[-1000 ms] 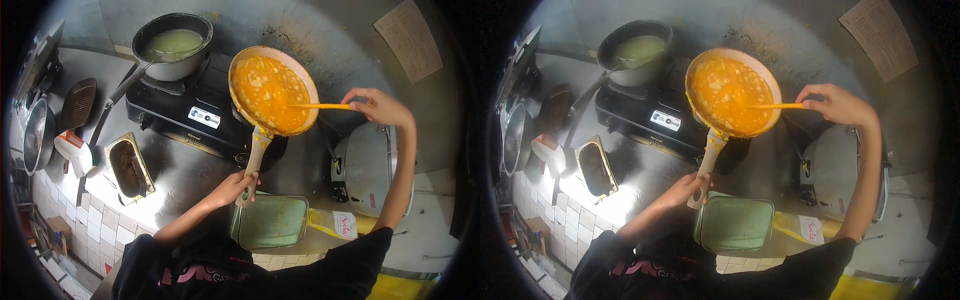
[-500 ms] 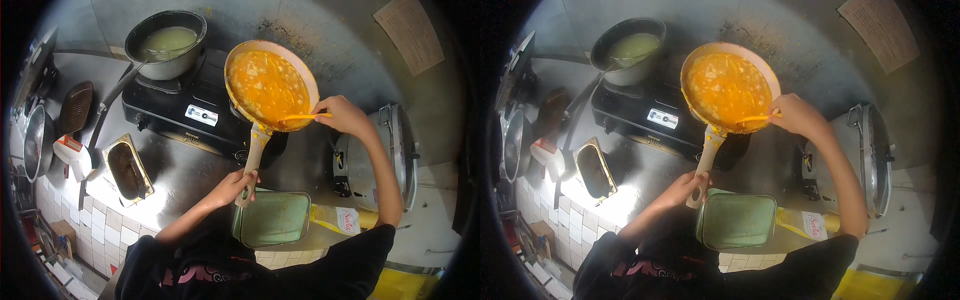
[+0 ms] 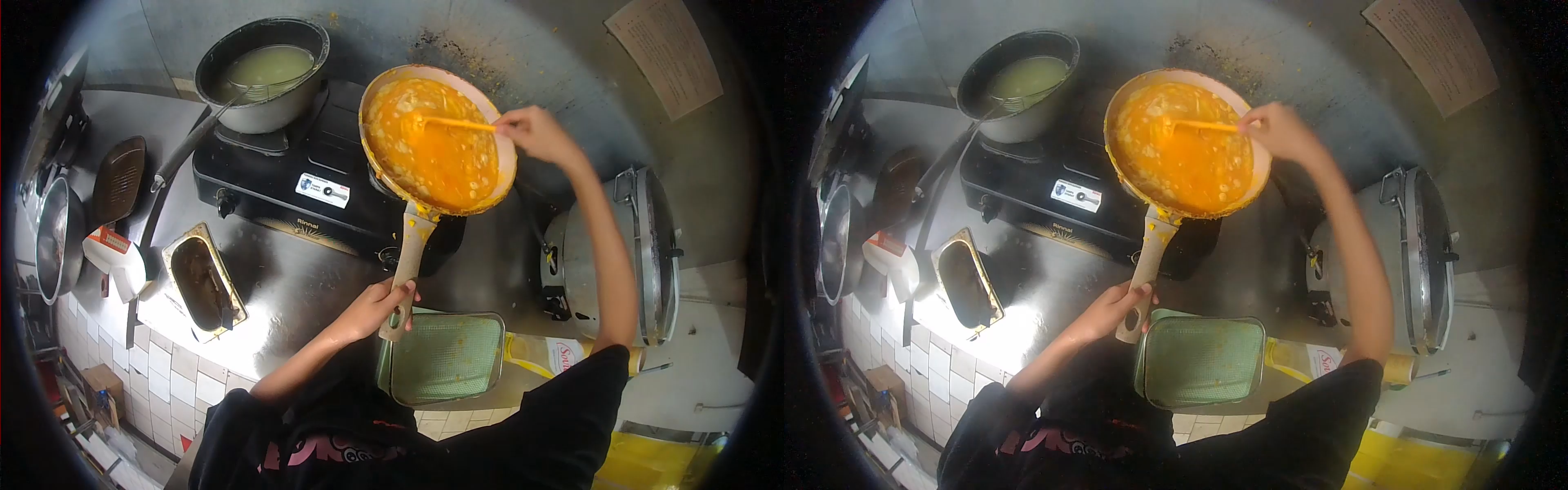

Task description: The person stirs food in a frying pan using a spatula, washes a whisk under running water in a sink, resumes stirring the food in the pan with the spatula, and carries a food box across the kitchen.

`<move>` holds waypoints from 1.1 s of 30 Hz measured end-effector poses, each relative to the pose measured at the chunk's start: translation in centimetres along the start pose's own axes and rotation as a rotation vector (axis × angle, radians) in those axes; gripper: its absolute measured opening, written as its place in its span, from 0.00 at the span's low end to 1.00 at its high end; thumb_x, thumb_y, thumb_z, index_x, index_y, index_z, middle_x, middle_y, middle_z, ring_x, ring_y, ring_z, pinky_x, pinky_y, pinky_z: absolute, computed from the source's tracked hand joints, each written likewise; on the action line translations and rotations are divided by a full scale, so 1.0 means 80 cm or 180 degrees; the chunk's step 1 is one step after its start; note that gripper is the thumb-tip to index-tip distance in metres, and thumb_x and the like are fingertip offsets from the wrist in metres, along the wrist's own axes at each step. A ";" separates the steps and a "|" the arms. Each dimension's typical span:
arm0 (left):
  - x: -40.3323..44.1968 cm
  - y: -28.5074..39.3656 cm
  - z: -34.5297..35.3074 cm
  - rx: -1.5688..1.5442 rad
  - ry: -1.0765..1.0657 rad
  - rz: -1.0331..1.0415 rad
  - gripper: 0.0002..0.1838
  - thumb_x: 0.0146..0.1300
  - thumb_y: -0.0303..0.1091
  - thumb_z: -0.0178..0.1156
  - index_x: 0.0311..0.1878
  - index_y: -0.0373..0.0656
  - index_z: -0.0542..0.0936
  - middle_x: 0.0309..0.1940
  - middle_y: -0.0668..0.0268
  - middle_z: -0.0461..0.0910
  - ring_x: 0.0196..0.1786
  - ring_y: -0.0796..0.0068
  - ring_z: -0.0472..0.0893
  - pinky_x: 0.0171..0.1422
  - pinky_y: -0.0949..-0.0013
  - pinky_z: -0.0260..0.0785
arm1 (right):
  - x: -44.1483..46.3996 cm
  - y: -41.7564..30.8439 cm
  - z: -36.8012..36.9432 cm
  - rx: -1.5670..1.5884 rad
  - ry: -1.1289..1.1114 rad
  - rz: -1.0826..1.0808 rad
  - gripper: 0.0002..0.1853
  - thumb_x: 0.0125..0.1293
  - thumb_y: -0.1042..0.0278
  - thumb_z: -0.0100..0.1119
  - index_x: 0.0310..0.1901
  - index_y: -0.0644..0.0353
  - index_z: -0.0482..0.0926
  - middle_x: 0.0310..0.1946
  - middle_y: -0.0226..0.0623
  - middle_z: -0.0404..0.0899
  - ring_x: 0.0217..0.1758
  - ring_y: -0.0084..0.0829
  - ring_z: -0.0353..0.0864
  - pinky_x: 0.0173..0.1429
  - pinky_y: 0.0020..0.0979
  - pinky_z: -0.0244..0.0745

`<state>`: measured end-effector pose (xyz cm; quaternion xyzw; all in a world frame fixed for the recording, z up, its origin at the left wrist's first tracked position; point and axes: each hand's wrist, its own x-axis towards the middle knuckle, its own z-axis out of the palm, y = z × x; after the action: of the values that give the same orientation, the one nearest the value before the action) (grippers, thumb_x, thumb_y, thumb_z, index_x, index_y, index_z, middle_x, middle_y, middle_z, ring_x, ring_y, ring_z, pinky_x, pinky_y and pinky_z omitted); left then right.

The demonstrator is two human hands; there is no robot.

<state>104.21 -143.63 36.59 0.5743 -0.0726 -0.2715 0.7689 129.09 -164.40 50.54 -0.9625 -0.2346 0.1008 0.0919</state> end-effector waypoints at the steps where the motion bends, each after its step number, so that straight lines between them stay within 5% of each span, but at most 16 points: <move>1: -0.001 0.001 0.000 -0.0008 0.0009 0.0002 0.22 0.65 0.47 0.38 0.44 0.37 0.72 0.25 0.65 0.77 0.30 0.76 0.77 0.36 0.76 0.67 | 0.000 -0.002 -0.016 0.0240 0.0004 -0.0437 0.11 0.57 0.62 0.56 0.38 0.57 0.79 0.09 0.22 0.63 0.10 0.13 0.56 0.15 0.21 0.52; 3: -0.002 0.006 0.002 0.0078 0.0124 0.0003 0.22 0.65 0.47 0.38 0.43 0.38 0.73 0.24 0.66 0.77 0.28 0.78 0.75 0.33 0.77 0.66 | -0.010 -0.023 -0.070 0.0295 -0.0483 0.0249 0.12 0.57 0.62 0.56 0.41 0.56 0.79 0.10 0.19 0.61 0.11 0.12 0.52 0.13 0.19 0.46; 8: -0.003 0.005 0.003 -0.0053 0.0097 0.0003 0.22 0.65 0.47 0.38 0.42 0.38 0.74 0.23 0.67 0.77 0.27 0.79 0.75 0.33 0.77 0.65 | -0.037 -0.066 -0.141 -0.0116 -0.1289 0.0552 0.11 0.54 0.64 0.58 0.38 0.56 0.81 0.11 0.21 0.62 0.11 0.12 0.54 0.12 0.18 0.46; 11: -0.002 0.002 0.002 -0.0099 0.0081 0.0003 0.22 0.65 0.47 0.38 0.42 0.38 0.73 0.23 0.67 0.77 0.27 0.79 0.75 0.32 0.77 0.66 | -0.038 -0.068 -0.134 -0.0751 -0.1667 0.0789 0.10 0.51 0.66 0.60 0.36 0.57 0.81 0.12 0.27 0.70 0.13 0.15 0.63 0.16 0.21 0.56; 14: -0.002 0.002 0.003 -0.0118 0.0068 0.0014 0.22 0.65 0.47 0.38 0.42 0.38 0.73 0.23 0.66 0.77 0.27 0.78 0.76 0.33 0.77 0.66 | -0.033 -0.050 -0.095 -0.1297 -0.1637 0.0429 0.11 0.45 0.68 0.63 0.34 0.55 0.82 0.28 0.37 0.80 0.30 0.29 0.79 0.36 0.28 0.70; 15: -0.003 0.002 0.003 -0.0111 0.0106 0.0032 0.22 0.65 0.47 0.38 0.42 0.38 0.73 0.23 0.66 0.77 0.27 0.78 0.76 0.33 0.77 0.66 | -0.036 -0.052 -0.082 -0.1302 -0.1634 0.0417 0.11 0.45 0.68 0.63 0.34 0.55 0.82 0.28 0.37 0.80 0.30 0.29 0.79 0.36 0.28 0.70; 20: -0.005 0.011 0.003 -0.0005 0.0153 -0.0089 0.23 0.65 0.49 0.38 0.41 0.37 0.73 0.22 0.66 0.77 0.28 0.78 0.76 0.34 0.76 0.67 | -0.027 -0.026 -0.034 -0.2195 -0.0754 0.0804 0.11 0.46 0.65 0.60 0.34 0.51 0.81 0.33 0.40 0.79 0.38 0.39 0.78 0.42 0.35 0.73; 33: 0.000 0.003 0.002 -0.0124 0.0173 0.0016 0.22 0.65 0.48 0.40 0.39 0.36 0.72 0.21 0.65 0.75 0.26 0.78 0.76 0.34 0.77 0.66 | 0.009 0.039 0.020 -0.1975 0.0594 0.0706 0.10 0.51 0.64 0.57 0.37 0.41 0.80 0.31 0.40 0.78 0.35 0.41 0.78 0.39 0.36 0.73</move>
<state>104.23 -143.68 36.87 0.5662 -0.0477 -0.2553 0.7823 130.67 -166.60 48.21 -0.9693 -0.1385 -0.0544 -0.1956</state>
